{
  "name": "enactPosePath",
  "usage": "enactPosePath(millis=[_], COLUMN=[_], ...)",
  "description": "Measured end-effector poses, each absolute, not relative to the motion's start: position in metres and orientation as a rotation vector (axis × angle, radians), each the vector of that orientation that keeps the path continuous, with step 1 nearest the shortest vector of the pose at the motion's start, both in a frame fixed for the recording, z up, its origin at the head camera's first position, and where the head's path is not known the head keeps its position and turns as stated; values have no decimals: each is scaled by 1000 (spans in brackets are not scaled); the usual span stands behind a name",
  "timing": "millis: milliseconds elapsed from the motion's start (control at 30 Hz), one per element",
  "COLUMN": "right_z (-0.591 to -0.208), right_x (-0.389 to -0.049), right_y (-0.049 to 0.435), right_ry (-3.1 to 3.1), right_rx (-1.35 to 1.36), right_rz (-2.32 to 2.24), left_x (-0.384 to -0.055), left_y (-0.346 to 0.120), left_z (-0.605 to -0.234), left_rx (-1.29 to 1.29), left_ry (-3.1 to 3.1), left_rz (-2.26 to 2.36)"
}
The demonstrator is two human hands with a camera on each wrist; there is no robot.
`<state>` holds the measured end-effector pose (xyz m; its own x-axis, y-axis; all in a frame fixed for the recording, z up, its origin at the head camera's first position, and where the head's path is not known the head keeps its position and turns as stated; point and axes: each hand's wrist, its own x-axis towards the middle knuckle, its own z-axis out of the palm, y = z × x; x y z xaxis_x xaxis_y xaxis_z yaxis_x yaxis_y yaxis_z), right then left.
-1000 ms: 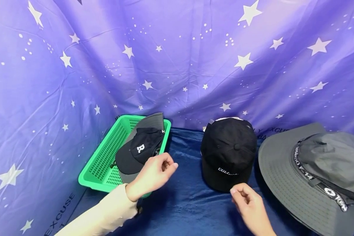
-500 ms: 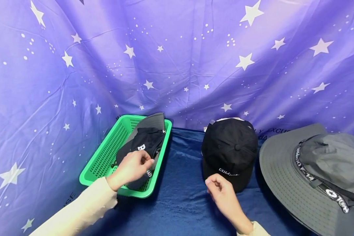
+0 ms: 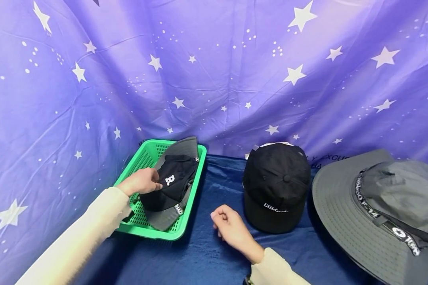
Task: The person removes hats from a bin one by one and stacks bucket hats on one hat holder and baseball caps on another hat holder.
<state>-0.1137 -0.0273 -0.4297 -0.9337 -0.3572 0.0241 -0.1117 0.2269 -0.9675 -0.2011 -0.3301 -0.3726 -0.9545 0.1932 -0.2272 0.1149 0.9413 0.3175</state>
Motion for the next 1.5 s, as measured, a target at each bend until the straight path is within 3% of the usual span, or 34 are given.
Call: enactPosePath(millis=[200,367,767,1500], right_z=[-430,-451,-465,-465], right_x=[-113,-122,-131,-132], right_y=[-51,-68,-91,-99], right_ry=[2215,2081,1920,1824], right_rx=[-447,-394,-389,-374], right_rz=[-1803,-1901,-1991,-2086], left_x=[-224,-242,-264,-268], left_y=[-334,-335,-350,-359], left_z=[-376,-385,-419,-429], left_rx=[240,227,81,83], left_ry=[2734,2687,2584,2609], left_rz=[332,240,532,518])
